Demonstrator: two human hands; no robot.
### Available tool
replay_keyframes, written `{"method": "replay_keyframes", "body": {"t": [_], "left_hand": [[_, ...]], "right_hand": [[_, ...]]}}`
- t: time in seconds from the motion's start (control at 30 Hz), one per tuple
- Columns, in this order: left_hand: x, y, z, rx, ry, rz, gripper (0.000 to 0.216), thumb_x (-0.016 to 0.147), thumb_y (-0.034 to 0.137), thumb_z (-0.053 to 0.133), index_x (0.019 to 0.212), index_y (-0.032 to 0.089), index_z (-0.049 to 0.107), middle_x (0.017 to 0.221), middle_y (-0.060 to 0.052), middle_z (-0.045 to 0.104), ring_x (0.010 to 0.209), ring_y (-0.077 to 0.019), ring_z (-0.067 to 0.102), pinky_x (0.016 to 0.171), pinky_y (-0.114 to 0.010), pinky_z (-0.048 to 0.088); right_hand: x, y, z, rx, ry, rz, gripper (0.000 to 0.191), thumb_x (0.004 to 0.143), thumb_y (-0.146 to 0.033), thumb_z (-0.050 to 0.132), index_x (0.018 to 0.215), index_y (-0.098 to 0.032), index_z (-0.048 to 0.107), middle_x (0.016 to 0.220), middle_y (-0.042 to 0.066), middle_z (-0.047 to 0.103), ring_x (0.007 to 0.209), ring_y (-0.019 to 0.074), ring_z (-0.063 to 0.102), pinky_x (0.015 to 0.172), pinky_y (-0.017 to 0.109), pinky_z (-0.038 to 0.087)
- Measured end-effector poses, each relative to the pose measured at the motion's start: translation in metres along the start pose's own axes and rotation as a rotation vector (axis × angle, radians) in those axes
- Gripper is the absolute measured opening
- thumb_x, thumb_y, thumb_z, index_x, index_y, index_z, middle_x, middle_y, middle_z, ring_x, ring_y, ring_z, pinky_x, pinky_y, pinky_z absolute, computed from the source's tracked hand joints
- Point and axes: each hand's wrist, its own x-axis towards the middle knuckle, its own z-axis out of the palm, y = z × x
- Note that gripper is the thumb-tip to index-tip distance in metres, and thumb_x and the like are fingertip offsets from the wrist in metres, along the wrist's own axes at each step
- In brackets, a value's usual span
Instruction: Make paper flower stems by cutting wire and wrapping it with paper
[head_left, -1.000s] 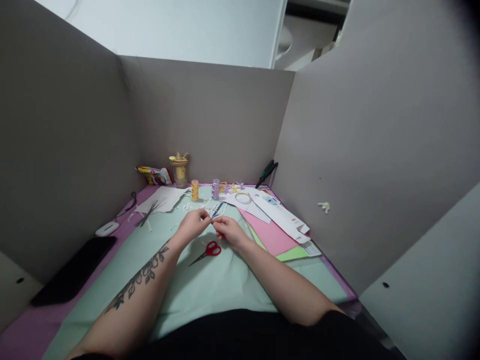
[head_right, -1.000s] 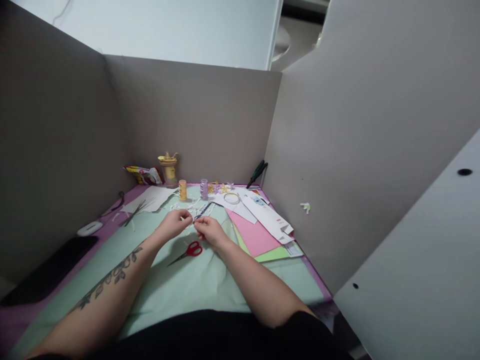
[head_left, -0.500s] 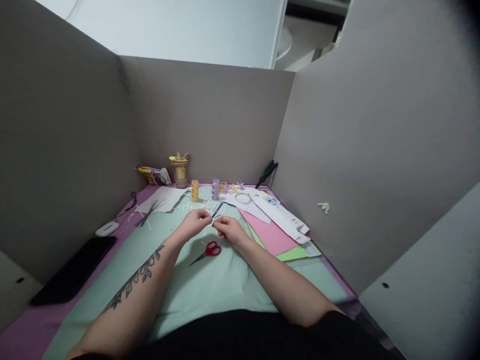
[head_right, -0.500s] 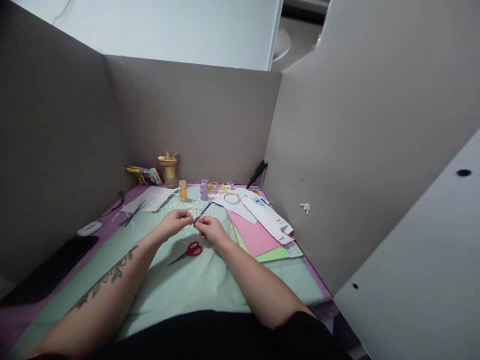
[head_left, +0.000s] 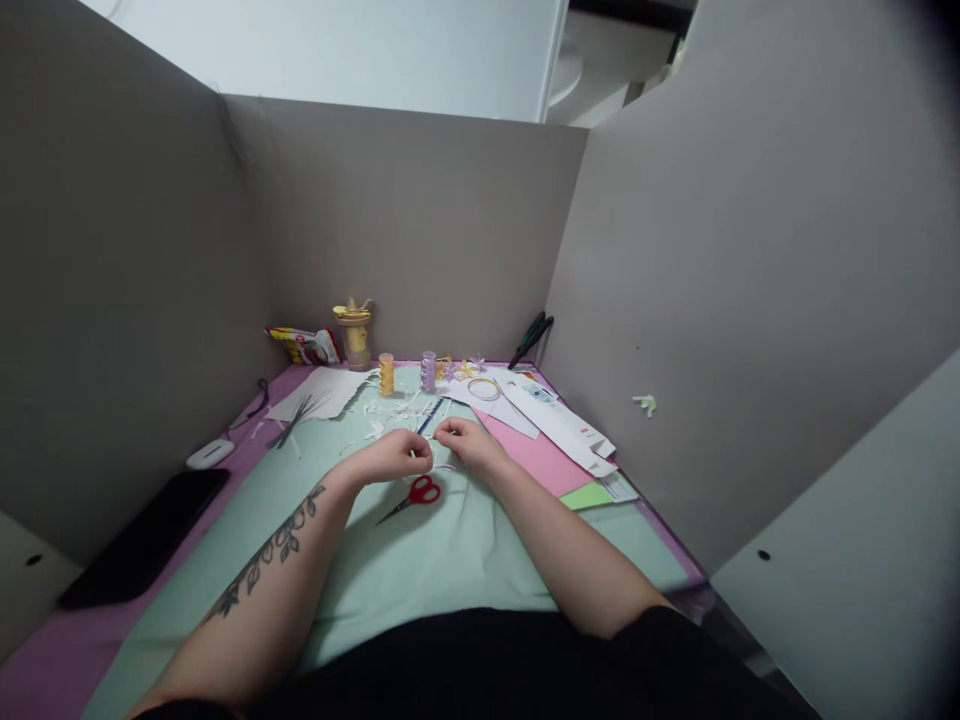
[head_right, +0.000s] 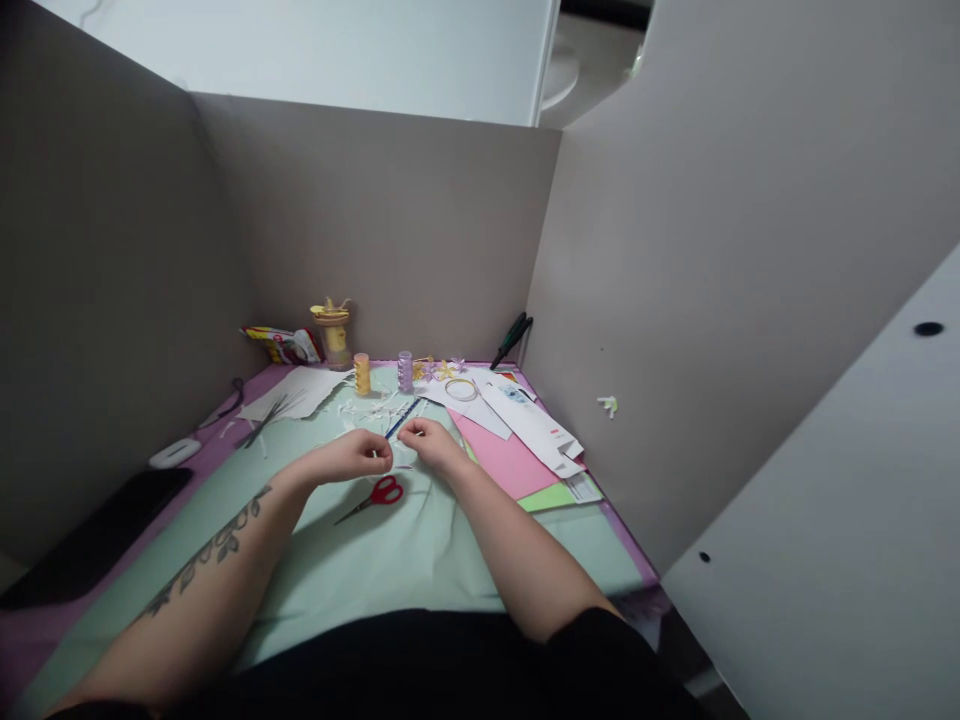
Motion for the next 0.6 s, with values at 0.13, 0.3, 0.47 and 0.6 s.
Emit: {"method": "replay_keyframes", "body": {"t": [0.13, 0.3, 0.47, 0.6], "left_hand": [[0.005, -0.005, 0.01, 0.135, 0.05, -0.061, 0.017, 0.061, 0.024, 0.049, 0.063, 0.019, 0.065, 0.059, 0.0, 0.062, 0.056, -0.0137, 0.05, 0.054, -0.023, 0.033], [0.01, -0.015, 0.018, 0.196, 0.176, -0.159, 0.013, 0.06, 0.025, 0.052, 0.059, 0.02, 0.064, 0.058, -0.002, 0.062, 0.056, -0.0153, 0.05, 0.053, -0.025, 0.029], [0.015, -0.021, 0.013, 0.184, 0.296, -0.227, 0.019, 0.065, 0.032, 0.051, 0.066, 0.019, 0.066, 0.062, -0.003, 0.064, 0.059, -0.0168, 0.053, 0.055, -0.025, 0.032], [0.016, -0.021, 0.006, 0.116, 0.394, -0.213, 0.023, 0.068, 0.034, 0.049, 0.07, 0.018, 0.066, 0.069, -0.004, 0.066, 0.067, -0.0184, 0.057, 0.061, -0.026, 0.037]], "right_hand": [[-0.001, -0.004, -0.001, -0.034, -0.011, -0.04, 0.017, 0.069, -0.033, 0.063, 0.07, -0.015, 0.06, 0.059, -0.004, 0.05, 0.051, 0.0079, 0.039, 0.05, 0.021, 0.03], [-0.003, -0.008, 0.003, -0.035, -0.06, -0.071, 0.02, 0.072, -0.036, 0.061, 0.072, -0.016, 0.06, 0.062, -0.002, 0.056, 0.049, 0.0076, 0.043, 0.047, 0.021, 0.032], [-0.01, -0.015, 0.009, 0.069, -0.095, -0.072, 0.027, 0.072, -0.042, 0.063, 0.075, -0.016, 0.06, 0.069, 0.003, 0.064, 0.06, 0.0118, 0.058, 0.056, 0.024, 0.043], [-0.014, -0.018, 0.013, 0.187, -0.077, -0.052, 0.029, 0.07, -0.043, 0.067, 0.074, -0.015, 0.06, 0.071, 0.004, 0.067, 0.068, 0.0137, 0.062, 0.067, 0.028, 0.048]]}}
